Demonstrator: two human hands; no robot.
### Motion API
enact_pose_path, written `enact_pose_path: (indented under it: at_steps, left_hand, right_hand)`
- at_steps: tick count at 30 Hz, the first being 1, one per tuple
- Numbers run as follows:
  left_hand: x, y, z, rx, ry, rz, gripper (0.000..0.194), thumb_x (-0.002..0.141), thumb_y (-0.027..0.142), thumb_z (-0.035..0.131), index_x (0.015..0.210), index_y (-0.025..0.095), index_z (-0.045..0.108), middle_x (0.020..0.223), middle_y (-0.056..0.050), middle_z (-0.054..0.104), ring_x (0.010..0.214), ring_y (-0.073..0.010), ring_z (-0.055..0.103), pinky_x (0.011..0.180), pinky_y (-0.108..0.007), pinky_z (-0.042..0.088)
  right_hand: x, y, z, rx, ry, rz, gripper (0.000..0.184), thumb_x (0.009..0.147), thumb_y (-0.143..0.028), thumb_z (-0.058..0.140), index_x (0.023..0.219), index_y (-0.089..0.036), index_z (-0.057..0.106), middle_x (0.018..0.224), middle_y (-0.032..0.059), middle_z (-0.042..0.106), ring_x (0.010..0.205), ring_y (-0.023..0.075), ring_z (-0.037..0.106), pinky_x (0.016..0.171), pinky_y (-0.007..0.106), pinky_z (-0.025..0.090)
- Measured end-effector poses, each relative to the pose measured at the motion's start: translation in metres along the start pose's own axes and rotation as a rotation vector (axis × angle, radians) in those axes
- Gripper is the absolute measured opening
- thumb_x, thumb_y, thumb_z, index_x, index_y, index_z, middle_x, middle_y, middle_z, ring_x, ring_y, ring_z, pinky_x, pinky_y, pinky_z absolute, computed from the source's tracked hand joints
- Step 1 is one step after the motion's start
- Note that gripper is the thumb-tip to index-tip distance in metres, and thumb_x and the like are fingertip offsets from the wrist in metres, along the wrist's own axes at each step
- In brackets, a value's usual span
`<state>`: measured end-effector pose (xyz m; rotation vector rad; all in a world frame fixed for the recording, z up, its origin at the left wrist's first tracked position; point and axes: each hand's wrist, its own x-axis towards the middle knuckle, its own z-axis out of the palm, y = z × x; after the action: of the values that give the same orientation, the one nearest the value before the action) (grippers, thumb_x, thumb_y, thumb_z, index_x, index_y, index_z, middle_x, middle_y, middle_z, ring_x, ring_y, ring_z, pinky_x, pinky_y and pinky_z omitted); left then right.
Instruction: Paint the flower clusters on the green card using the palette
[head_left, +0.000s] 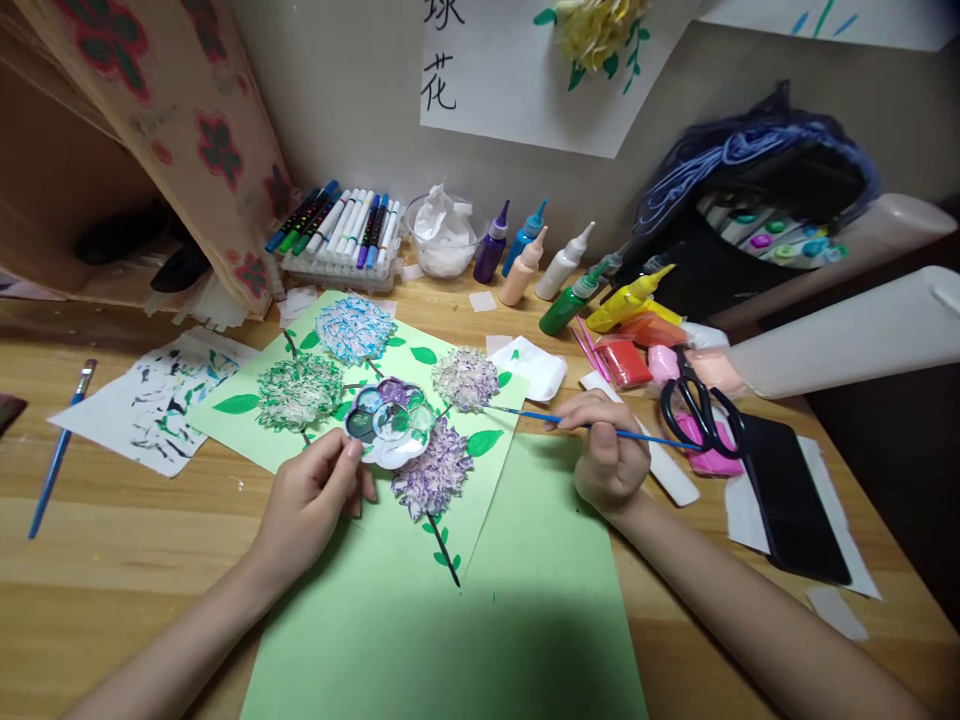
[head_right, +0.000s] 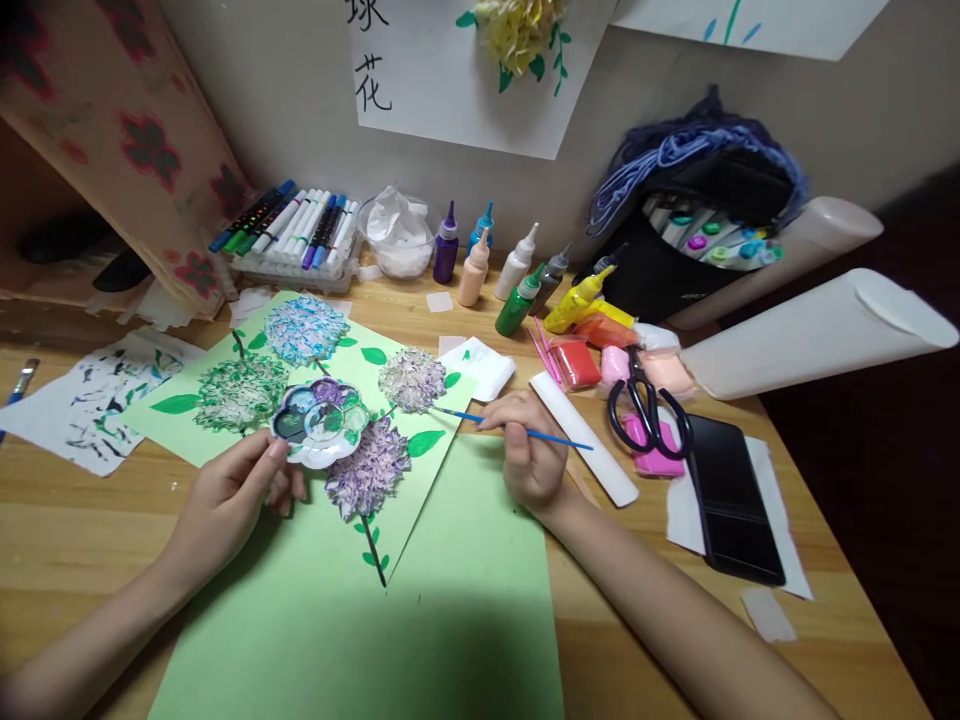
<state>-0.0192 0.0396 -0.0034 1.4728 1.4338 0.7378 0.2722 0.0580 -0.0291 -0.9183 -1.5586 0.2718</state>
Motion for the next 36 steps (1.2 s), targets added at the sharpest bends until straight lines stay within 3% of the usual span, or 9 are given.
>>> enact_pose_path:
  at_steps: [4,9,15,19,24,29,33,36]
  left_hand:
    - [0.0002,0.0010,-0.0001,0.013,-0.003,0.000,0.035,0.095,0.038,0.042,0.064,0.021,0.047,0.055,0.004,0.058,0.047,-0.0103,0.052,0.053,-0.025,0.040]
    - [0.0007,0.0018,-0.0010,0.015,-0.008,0.006,0.036,0.094,0.039,0.043,0.063,0.021,0.047,0.054,0.004,0.058,0.047,-0.0104,0.052,0.052,-0.024,0.040]
    - [0.0012,0.0014,-0.0021,0.024,-0.009,-0.001,0.035,0.094,0.038,0.043,0.064,0.021,0.049,0.054,0.004,0.059,0.046,-0.0107,0.052,0.051,-0.024,0.041]
    - [0.0014,0.0032,-0.0021,0.027,-0.008,-0.019,0.034,0.094,0.036,0.043,0.063,0.021,0.047,0.055,0.004,0.059,0.047,-0.0105,0.053,0.052,-0.024,0.041]
    - [0.0013,0.0037,-0.0020,0.030,-0.019,-0.017,0.033,0.094,0.032,0.043,0.064,0.020,0.047,0.056,0.004,0.058,0.048,-0.0091,0.053,0.054,-0.023,0.041]
    - [0.0010,0.0033,-0.0021,0.026,-0.015,0.005,0.034,0.094,0.031,0.043,0.063,0.020,0.046,0.055,0.004,0.058,0.047,-0.0078,0.051,0.053,-0.022,0.040]
    - [0.0012,0.0038,-0.0018,0.020,-0.014,-0.005,0.033,0.094,0.030,0.043,0.063,0.020,0.046,0.056,0.004,0.058,0.047,-0.0078,0.052,0.053,-0.022,0.040]
    - [0.0010,0.0030,-0.0017,0.024,-0.010,0.008,0.034,0.094,0.032,0.043,0.062,0.020,0.047,0.055,0.004,0.058,0.046,-0.0086,0.052,0.052,-0.022,0.041]
  right_hand:
    - [-0.0022,-0.0016,-0.0004,-0.016,-0.068,-0.055,0.022,0.094,-0.021,0.040,0.086,-0.022,0.060,0.070,0.0018,0.065,0.066,0.0184,0.061,0.061,0.034,0.046]
    - [-0.0014,-0.0017,-0.0012,-0.035,-0.165,-0.019,0.022,0.093,-0.018,0.041,0.086,-0.020,0.062,0.074,0.0031,0.067,0.070,0.0183,0.062,0.065,0.033,0.046]
    - [-0.0025,0.0007,-0.0001,0.022,-0.018,-0.044,0.023,0.093,-0.022,0.041,0.084,-0.020,0.062,0.070,0.0025,0.065,0.063,0.0175,0.061,0.061,0.033,0.045]
    - [-0.0013,0.0002,-0.0010,-0.042,-0.134,0.009,0.023,0.093,-0.021,0.042,0.083,-0.020,0.062,0.073,0.0030,0.067,0.068,0.0180,0.063,0.064,0.033,0.047]
    - [-0.0015,0.0008,-0.0012,-0.027,-0.050,-0.016,0.023,0.094,-0.023,0.041,0.084,-0.022,0.062,0.069,0.0020,0.066,0.064,0.0184,0.062,0.061,0.034,0.047]
    - [-0.0015,0.0006,-0.0015,-0.064,-0.146,-0.031,0.021,0.092,-0.019,0.043,0.086,-0.021,0.063,0.074,0.0030,0.068,0.070,0.0179,0.063,0.065,0.032,0.047]
    - [-0.0012,-0.0009,-0.0029,-0.056,-0.120,-0.057,0.019,0.092,-0.020,0.043,0.087,-0.020,0.062,0.072,0.0030,0.066,0.067,0.0167,0.061,0.063,0.031,0.047]
    - [0.0015,-0.0037,-0.0024,-0.091,-0.179,-0.095,0.019,0.093,-0.021,0.042,0.090,-0.020,0.061,0.076,0.0046,0.067,0.071,0.0173,0.062,0.065,0.032,0.049]
